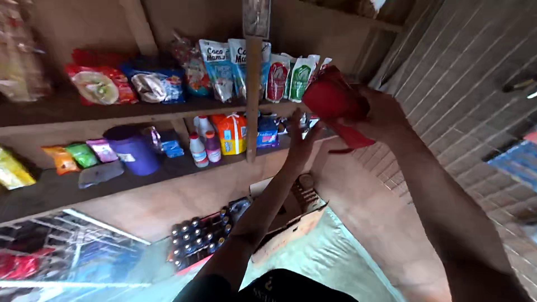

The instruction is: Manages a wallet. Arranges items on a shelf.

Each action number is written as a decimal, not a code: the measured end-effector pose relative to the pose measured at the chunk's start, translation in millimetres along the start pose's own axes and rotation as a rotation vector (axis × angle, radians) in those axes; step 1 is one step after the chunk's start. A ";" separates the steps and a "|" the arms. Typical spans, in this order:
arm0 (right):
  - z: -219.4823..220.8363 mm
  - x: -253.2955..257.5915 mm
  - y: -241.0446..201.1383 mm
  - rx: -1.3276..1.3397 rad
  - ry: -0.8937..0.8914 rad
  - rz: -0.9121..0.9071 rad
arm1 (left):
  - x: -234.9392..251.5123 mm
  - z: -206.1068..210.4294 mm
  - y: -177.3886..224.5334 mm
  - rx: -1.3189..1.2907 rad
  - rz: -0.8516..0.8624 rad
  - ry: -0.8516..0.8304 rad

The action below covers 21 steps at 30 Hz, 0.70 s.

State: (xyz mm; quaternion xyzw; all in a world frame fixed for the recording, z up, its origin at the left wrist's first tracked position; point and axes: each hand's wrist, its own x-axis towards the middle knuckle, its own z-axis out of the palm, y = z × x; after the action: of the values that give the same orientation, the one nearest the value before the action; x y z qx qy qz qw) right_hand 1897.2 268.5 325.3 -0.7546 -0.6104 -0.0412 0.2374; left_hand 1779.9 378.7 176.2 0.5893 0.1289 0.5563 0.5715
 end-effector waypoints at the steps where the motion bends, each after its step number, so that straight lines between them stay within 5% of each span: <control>1: -5.4 27.2 17.4 -0.039 0.002 0.016 | 21.0 -8.4 -20.6 0.157 0.125 0.118; 4: -14.1 104.8 80.5 -0.092 0.047 0.046 | 73.0 -55.5 -75.6 0.559 0.449 0.464; 9: -2.1 217.9 196.3 -0.177 0.179 0.101 | 102.4 -117.4 -132.7 0.981 0.242 0.597; 14: 26.4 328.2 295.0 -0.172 0.113 0.122 | 136.6 -126.7 -184.0 1.127 0.403 0.737; 21: 82.4 467.6 325.0 0.037 -0.175 -0.273 | 163.8 -123.1 -207.4 1.256 0.670 0.914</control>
State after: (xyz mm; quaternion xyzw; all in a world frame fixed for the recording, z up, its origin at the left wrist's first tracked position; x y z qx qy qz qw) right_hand 2301.8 677.5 317.0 -0.6609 -0.7262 0.0042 0.1893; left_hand 1838.4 638.0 56.5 0.5216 0.4511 0.7051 -0.1653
